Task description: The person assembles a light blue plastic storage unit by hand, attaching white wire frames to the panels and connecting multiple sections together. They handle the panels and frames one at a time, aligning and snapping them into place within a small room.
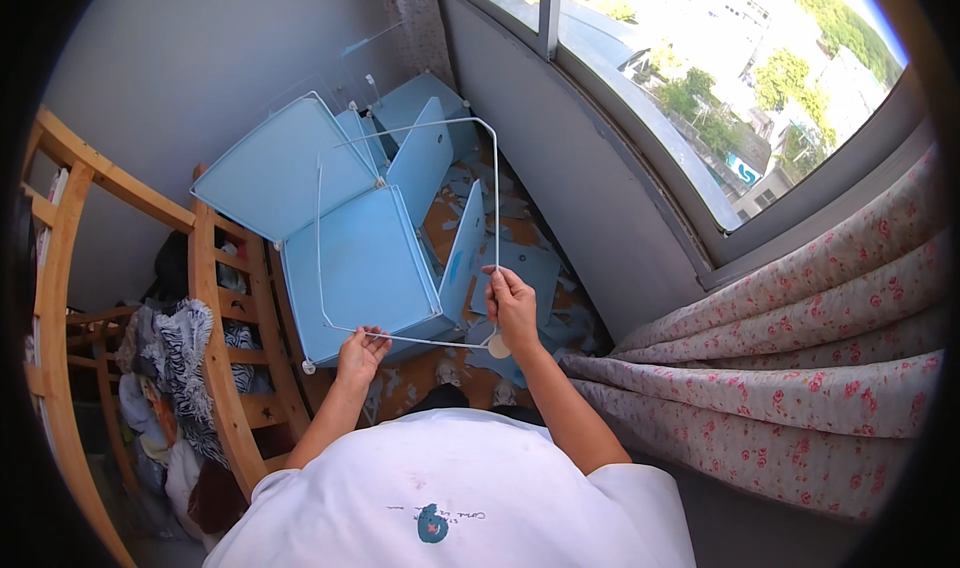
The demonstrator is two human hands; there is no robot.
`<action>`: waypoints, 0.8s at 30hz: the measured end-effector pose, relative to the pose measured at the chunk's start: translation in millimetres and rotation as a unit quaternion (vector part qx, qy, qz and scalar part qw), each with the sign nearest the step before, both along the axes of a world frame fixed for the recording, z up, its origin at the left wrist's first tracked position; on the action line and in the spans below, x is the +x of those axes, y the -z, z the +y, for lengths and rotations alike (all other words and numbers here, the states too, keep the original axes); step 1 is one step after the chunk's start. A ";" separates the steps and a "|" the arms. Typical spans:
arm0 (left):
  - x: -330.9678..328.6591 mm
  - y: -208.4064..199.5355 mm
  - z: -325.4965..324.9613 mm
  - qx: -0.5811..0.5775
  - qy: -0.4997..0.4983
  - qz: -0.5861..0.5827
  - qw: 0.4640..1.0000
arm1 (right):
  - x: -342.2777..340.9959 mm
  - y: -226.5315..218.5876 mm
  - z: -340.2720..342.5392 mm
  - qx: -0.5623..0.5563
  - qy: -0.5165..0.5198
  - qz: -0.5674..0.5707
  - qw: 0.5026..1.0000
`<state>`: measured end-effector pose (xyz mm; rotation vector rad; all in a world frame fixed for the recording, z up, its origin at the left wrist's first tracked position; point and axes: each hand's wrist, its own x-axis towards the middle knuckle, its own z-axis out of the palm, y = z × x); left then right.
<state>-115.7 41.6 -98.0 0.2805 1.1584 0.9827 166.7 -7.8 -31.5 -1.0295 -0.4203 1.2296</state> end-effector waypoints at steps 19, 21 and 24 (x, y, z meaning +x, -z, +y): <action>-75.6 29.1 -36.2 -0.101 -0.077 0.004 0.992 | -60.4 71.7 64.7 -0.156 -0.138 -0.018 0.978; -79.0 19.1 -29.7 -0.083 -0.073 0.012 0.994 | -64.6 71.7 76.2 -0.170 -0.143 -0.026 0.975; -91.1 20.1 -19.7 -0.073 -0.078 0.015 0.994 | -75.5 70.0 95.2 -0.180 -0.160 -0.031 0.970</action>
